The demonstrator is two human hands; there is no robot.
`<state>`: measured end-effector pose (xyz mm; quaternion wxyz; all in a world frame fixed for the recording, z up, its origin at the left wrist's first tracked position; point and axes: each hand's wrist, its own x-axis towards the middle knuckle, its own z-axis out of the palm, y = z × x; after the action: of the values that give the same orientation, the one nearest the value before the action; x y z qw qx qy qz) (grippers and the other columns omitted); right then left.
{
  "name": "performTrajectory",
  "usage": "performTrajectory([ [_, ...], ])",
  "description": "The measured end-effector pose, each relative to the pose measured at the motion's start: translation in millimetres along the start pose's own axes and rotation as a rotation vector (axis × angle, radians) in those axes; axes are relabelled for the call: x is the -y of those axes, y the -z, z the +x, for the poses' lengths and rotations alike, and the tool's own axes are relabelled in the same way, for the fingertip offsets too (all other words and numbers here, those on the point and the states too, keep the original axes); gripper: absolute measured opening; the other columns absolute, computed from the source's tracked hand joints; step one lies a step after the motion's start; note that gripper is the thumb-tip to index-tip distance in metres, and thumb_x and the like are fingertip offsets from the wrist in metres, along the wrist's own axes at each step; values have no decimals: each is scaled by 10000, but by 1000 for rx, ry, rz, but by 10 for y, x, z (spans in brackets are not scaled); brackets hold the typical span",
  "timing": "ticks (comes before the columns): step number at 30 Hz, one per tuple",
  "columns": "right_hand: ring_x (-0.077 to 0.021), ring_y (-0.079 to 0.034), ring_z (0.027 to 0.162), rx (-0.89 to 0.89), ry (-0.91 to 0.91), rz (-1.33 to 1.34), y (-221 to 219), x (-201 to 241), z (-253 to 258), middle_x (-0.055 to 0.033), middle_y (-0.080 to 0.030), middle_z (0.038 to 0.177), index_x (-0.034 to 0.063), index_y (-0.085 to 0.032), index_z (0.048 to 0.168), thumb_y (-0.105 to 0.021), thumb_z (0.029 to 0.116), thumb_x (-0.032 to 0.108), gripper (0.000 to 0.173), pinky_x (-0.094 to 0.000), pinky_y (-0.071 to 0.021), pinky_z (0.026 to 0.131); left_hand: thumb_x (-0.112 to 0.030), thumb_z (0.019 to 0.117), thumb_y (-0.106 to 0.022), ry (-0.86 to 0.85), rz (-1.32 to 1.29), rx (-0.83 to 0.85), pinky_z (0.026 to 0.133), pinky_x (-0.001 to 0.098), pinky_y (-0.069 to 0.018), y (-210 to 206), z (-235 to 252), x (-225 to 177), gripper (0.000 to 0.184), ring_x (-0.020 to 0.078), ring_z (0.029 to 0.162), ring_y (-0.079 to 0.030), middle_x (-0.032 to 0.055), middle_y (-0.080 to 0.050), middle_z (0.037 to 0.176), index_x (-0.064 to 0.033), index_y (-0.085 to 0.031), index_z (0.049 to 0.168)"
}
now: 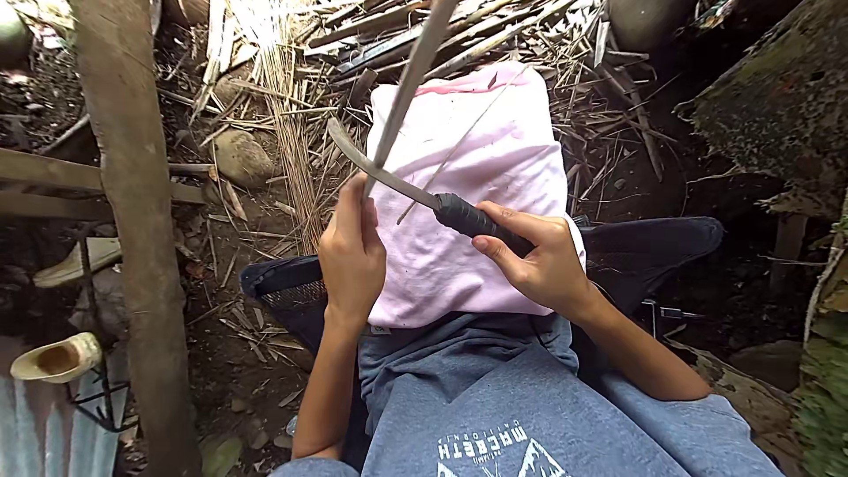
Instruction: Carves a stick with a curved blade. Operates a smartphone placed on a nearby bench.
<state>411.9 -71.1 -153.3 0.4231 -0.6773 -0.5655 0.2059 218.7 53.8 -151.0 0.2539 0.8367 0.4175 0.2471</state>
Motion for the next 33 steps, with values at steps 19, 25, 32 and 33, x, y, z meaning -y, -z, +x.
performTrajectory([
  [19,-284,-681,725,-198,231,-461,44,-265,58,-180,-722,887,-10,-727,1222,-653,967,207,343,-381,-506,595,-122,1096,-439,-30,-111,85,509,237,-417,-111,1,-73,262,114,582,-483,63,-502,765,6,-539,1302],
  [25,-316,-683,742,-302,309,-621,92,-370,210,-182,-724,892,21,-740,1204,-647,992,236,317,-408,-493,599,-137,1105,-409,60,-245,183,534,221,-382,-36,76,-58,313,89,589,-440,31,-479,764,-52,-526,1383],
  [32,-422,-693,898,-242,-1,-619,531,-491,864,-256,-709,1058,43,-660,1356,-548,1049,319,428,-574,-509,738,-164,1105,-413,167,-88,156,664,369,-484,-13,263,148,344,178,705,-575,107,-628,863,-45,-589,1376],
  [33,-419,-697,936,-230,-37,-621,572,-508,1034,-244,-714,1073,58,-671,1344,-530,1049,343,433,-587,-508,769,-178,1110,-407,200,-50,155,713,441,-509,5,343,178,356,239,760,-623,157,-667,927,-43,-578,1391],
])
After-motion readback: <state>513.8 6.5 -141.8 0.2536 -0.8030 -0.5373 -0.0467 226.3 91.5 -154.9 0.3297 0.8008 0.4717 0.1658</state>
